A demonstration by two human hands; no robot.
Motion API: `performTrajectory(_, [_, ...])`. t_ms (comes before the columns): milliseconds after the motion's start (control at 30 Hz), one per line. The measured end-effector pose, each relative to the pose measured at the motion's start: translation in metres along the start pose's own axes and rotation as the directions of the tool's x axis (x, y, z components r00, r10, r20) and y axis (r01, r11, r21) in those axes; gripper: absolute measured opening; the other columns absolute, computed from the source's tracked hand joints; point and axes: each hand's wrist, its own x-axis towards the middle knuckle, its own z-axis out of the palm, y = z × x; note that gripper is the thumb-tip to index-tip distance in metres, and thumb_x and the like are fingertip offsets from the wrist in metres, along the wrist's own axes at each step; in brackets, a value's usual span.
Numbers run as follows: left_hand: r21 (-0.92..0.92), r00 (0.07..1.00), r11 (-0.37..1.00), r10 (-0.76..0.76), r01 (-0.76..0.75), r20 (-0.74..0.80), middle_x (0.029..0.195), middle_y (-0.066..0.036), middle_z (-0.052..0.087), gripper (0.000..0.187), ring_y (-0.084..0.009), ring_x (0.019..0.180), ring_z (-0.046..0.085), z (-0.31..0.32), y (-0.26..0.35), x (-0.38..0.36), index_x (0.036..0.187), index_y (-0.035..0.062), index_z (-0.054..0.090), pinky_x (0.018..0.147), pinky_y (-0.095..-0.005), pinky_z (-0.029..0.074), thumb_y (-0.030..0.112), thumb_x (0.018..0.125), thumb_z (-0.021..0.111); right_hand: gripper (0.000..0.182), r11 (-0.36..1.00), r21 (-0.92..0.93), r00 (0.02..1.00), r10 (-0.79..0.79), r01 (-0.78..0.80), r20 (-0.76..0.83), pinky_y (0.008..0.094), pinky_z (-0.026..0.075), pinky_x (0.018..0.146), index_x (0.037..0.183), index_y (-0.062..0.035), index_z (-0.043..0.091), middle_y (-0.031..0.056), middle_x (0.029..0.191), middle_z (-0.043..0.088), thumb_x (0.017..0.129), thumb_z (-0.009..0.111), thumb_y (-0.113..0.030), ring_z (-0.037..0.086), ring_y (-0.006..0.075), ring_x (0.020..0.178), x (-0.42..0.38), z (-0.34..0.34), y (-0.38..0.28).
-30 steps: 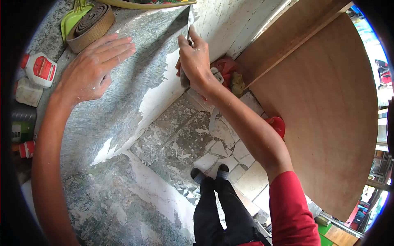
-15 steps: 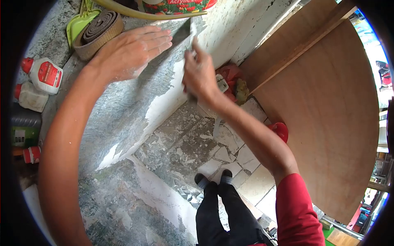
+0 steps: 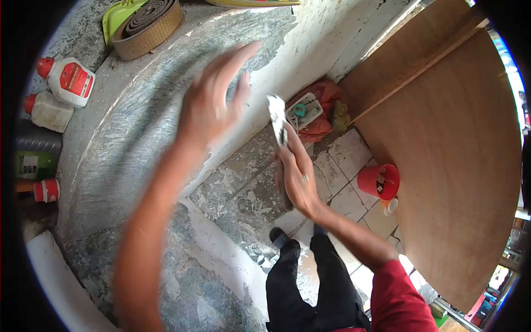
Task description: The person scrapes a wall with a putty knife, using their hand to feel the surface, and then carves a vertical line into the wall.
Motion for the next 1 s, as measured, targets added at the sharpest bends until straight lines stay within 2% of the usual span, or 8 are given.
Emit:
performTrajectory(67, [-0.470,0.786,0.722,-0.612,0.508,-0.090,0.134,-0.022,0.043,0.069,-0.0273,0.124,0.044,0.046,0.053,-0.061,0.142,-0.0004,0.026,0.100,-0.0364,0.041,0.030,0.089,0.061,0.046,0.999,0.005,0.999,-0.041,0.041,-0.025,0.0296,0.042,0.063,0.139,-0.0058,0.027,0.0125,0.091,0.055,0.097,0.041,-0.017,0.048,0.0138,0.070,-0.025,-0.007,0.015])
performTrajectory(100, [-0.657,0.522,0.234,-0.804,0.717,0.283,0.137,-0.023,0.038,0.083,-0.0274,0.124,0.042,0.060,0.073,-0.082,0.143,-0.0028,0.019,0.100,-0.0376,0.040,0.040,0.087,0.063,0.045,0.997,-0.039,0.998,-0.060,0.060,0.002,0.0316,0.043,0.065,0.134,-0.0033,0.022,0.0149,0.093,0.055,0.096,0.043,-0.012,0.050,0.0163,0.072,-0.032,-0.010,0.029])
performTrajectory(167, [-0.624,0.412,-0.143,-0.636,0.768,0.653,0.124,-0.022,0.054,0.076,-0.0217,0.118,0.050,0.078,0.087,-0.109,0.136,-0.0046,0.033,0.098,-0.0358,0.041,0.050,0.090,0.055,0.041,0.938,-0.229,0.966,-0.252,0.259,0.058,0.0370,0.047,0.069,0.121,0.0047,0.020,0.0239,0.099,0.055,0.094,0.047,-0.012,0.061,0.0301,0.084,-0.046,-0.012,0.059])
performTrajectory(400, [-0.499,0.315,0.030,-0.808,0.866,0.499,0.073,-0.004,0.053,0.038,-0.0105,0.057,0.052,0.111,0.053,-0.099,0.120,0.0008,0.046,0.050,-0.0241,0.047,0.033,0.101,0.038,0.057,0.924,-0.350,0.976,0.200,-0.157,0.091,0.0412,0.051,0.075,0.127,0.0041,0.030,0.0228,0.117,0.055,0.089,0.060,-0.025,0.061,0.0343,0.089,-0.072,-0.093,0.132])
performTrajectory(533, [-0.601,0.415,0.081,-0.794,0.795,0.444,0.088,-0.007,0.056,0.028,-0.0107,0.059,0.052,0.096,0.043,-0.047,0.105,0.0028,0.043,0.046,-0.0254,0.044,0.030,0.100,0.042,0.050,0.349,-0.931,0.848,0.521,-0.105,0.100,0.0468,0.046,0.085,0.126,0.0009,0.045,0.0246,0.108,0.056,0.084,0.063,-0.020,0.055,0.0402,0.100,-0.122,-0.206,0.227])
performTrajectory(733, [0.002,0.470,0.479,-0.862,0.878,0.192,0.074,-0.005,0.057,0.033,-0.0107,0.057,0.054,0.079,0.048,0.056,0.104,0.0037,0.047,0.049,-0.0285,0.045,0.036,0.099,0.042,0.051,0.635,-0.576,0.857,-0.391,0.515,0.335,0.0487,0.038,0.098,0.131,-0.0025,0.046,0.0221,0.122,0.046,0.084,0.064,-0.010,0.041,0.0423,0.121,0.060,-0.164,0.076])
performTrajectory(867, [0.262,0.655,0.624,-0.755,0.736,-0.044,0.069,-0.015,0.058,0.033,-0.0235,0.059,0.058,0.081,0.014,0.067,0.100,0.0013,0.047,0.053,-0.0385,0.045,0.033,0.099,0.041,0.060,0.138,-0.465,0.264,-0.940,0.875,0.217,0.0481,0.033,0.105,0.137,-0.0100,0.043,0.0174,0.137,0.040,0.080,0.065,-0.010,0.033,0.0378,0.132,0.214,-0.124,-0.049])
performTrajectory(1000, [0.449,0.789,0.693,-0.613,0.564,-0.044,0.075,-0.028,0.058,0.027,-0.0443,0.070,0.058,0.085,0.004,0.090,0.099,-0.0007,0.046,0.060,-0.0493,0.043,0.026,0.098,0.044,0.070,-0.366,-0.412,-0.121,-0.851,0.835,0.511,0.0455,0.031,0.108,0.139,-0.0126,0.040,0.0113,0.144,0.037,0.075,0.065,-0.003,0.036,0.0330,0.133,0.287,-0.127,-0.104])
